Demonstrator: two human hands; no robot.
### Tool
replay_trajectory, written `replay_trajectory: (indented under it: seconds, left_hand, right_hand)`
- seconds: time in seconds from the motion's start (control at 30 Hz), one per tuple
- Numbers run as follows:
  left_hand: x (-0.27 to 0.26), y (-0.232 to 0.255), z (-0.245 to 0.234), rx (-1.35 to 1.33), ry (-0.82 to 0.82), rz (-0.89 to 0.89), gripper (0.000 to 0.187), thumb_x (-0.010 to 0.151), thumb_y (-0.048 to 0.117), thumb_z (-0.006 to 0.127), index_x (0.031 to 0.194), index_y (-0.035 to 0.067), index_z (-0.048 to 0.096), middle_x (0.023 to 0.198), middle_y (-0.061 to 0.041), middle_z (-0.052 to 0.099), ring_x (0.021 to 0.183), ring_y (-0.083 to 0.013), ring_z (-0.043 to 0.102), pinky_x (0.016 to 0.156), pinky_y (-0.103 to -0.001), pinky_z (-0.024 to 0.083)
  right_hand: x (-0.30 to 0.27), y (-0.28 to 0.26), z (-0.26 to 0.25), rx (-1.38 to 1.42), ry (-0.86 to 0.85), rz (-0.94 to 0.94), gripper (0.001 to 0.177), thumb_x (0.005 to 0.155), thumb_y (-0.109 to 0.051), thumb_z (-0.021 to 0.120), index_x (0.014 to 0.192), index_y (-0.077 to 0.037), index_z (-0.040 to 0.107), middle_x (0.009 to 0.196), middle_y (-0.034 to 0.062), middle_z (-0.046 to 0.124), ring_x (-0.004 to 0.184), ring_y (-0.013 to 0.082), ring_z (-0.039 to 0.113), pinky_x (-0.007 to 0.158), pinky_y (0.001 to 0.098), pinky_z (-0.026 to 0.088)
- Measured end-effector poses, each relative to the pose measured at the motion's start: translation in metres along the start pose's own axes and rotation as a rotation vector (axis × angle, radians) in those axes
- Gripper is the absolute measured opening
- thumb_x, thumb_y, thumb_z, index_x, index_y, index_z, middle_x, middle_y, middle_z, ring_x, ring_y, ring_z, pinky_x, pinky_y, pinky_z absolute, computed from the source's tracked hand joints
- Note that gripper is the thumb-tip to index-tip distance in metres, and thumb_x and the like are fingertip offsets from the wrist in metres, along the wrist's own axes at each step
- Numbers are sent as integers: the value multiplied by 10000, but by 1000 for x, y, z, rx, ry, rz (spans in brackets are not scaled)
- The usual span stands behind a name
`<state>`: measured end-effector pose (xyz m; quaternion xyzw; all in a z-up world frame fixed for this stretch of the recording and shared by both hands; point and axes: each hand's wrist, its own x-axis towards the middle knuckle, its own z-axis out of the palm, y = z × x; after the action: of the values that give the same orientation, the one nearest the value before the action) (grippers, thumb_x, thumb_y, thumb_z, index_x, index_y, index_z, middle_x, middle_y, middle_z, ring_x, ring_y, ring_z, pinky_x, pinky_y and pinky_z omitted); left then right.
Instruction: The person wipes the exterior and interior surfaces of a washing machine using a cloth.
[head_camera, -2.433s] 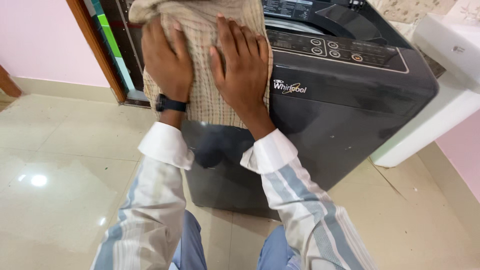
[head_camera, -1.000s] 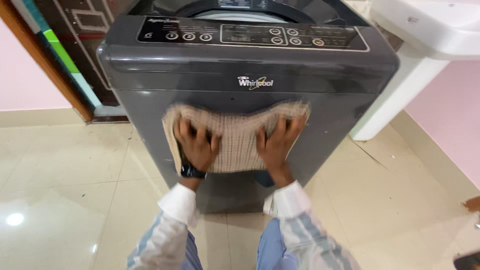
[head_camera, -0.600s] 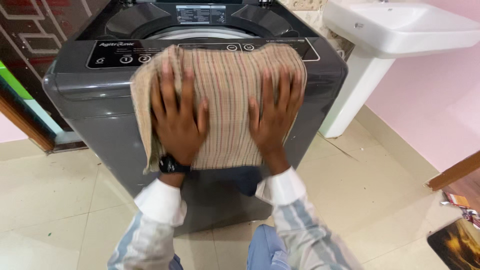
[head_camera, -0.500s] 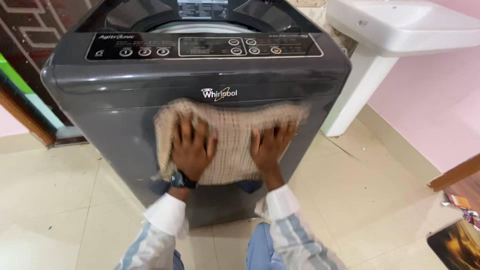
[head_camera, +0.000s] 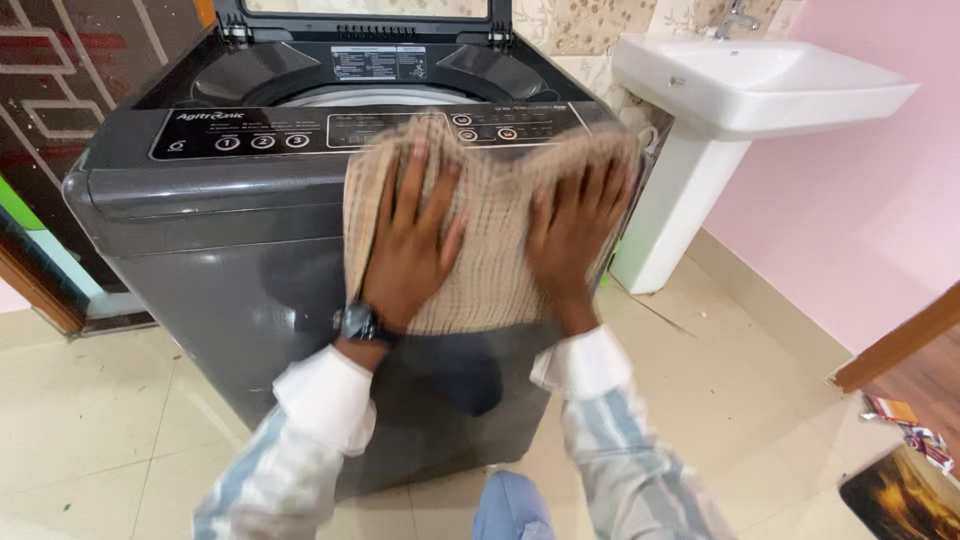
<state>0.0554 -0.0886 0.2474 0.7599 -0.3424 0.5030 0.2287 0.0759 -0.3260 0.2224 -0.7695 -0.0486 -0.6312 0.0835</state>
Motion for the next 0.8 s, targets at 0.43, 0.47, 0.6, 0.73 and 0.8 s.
replay_trajectory:
  seconds: [0.43, 0.47, 0.6, 0.73, 0.8]
  left_hand:
    - [-166, 15, 90, -169, -459, 64, 531, 1077, 178, 527, 1563, 18, 384, 1610, -187, 376, 1513, -377, 375, 1219, -434, 377]
    - [-186, 16, 95, -271, -562, -42, 513, 1060, 177, 526, 1546, 59, 410, 1582, -198, 379, 1493, -359, 386, 1192, -426, 378]
    - [-189, 14, 86, -330, -535, -146, 470, 1040, 184, 552, 1503, 133, 486, 1586, -147, 411, 1474, -336, 415, 1175, -414, 406]
    - [-80, -6, 46, -79, -148, 12, 542, 1014, 251, 628, 1517, 102, 491, 1600, -196, 411, 1492, -391, 391, 1225, -527, 351]
    - [-16, -22, 3, -47, -91, -10, 591, 1045, 273, 650, 1565, 61, 466, 1619, -277, 360, 1499, -457, 352, 1232, -517, 342]
  right_hand:
    - [-208, 16, 13, 139, -30, 252, 525, 1122, -325, 422, 1459, 78, 425, 1585, 360, 317, 1492, 566, 266, 1262, 666, 140]
    - [-242, 17, 18, 136, -84, 287, 529, 1111, -325, 421, 1437, 92, 420, 1568, 381, 313, 1474, 584, 266, 1248, 683, 127]
    - [-276, 18, 20, 232, -163, 309, 566, 1100, -325, 412, 1406, 151, 387, 1537, 434, 292, 1434, 635, 250, 1215, 730, 84]
    - [-131, 22, 18, 51, -54, 61, 598, 1100, -323, 416, 1424, 179, 451, 1561, 442, 297, 1471, 639, 204, 1230, 727, 100]
    - [-37, 6, -1, 13, -51, -38, 558, 1112, -370, 466, 1418, 96, 496, 1552, 380, 348, 1489, 580, 201, 1240, 702, 115]
